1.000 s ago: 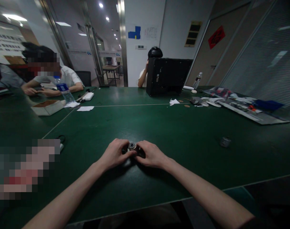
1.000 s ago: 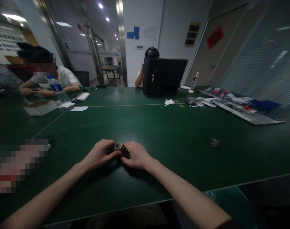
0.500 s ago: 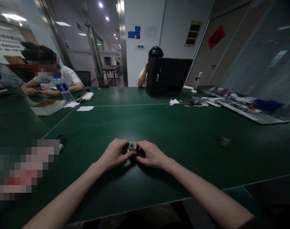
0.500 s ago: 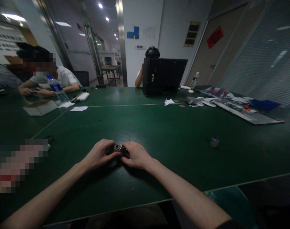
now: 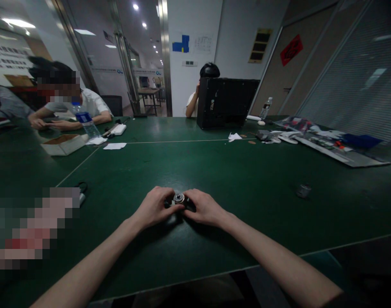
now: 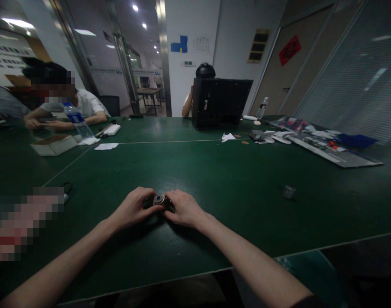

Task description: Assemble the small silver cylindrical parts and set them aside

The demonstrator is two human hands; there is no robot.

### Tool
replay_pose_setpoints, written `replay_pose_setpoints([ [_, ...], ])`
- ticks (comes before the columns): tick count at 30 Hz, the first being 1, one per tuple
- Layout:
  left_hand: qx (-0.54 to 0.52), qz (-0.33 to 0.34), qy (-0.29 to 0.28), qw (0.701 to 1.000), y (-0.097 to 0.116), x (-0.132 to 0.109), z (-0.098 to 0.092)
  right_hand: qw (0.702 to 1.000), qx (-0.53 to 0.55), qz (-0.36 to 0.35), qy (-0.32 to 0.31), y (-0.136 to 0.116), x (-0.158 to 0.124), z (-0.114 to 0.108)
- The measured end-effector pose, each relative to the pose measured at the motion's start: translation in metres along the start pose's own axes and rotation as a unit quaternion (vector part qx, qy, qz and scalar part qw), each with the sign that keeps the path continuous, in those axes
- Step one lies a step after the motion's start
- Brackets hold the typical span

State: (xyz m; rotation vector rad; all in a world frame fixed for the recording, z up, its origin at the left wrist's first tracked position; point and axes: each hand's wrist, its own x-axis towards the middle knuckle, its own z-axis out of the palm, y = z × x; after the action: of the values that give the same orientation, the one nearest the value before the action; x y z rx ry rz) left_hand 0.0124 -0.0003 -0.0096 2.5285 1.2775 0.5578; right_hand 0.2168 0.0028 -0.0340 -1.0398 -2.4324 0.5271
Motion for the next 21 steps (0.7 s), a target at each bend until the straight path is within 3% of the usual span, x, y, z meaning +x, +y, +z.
replay_pose_setpoints([
  [21,0.002,0.009,0.0,1.0,0.0006,0.0009,-0.0004,1.0,-0.001,-0.001,-0.001,0.0017,0.0002,0.0012],
])
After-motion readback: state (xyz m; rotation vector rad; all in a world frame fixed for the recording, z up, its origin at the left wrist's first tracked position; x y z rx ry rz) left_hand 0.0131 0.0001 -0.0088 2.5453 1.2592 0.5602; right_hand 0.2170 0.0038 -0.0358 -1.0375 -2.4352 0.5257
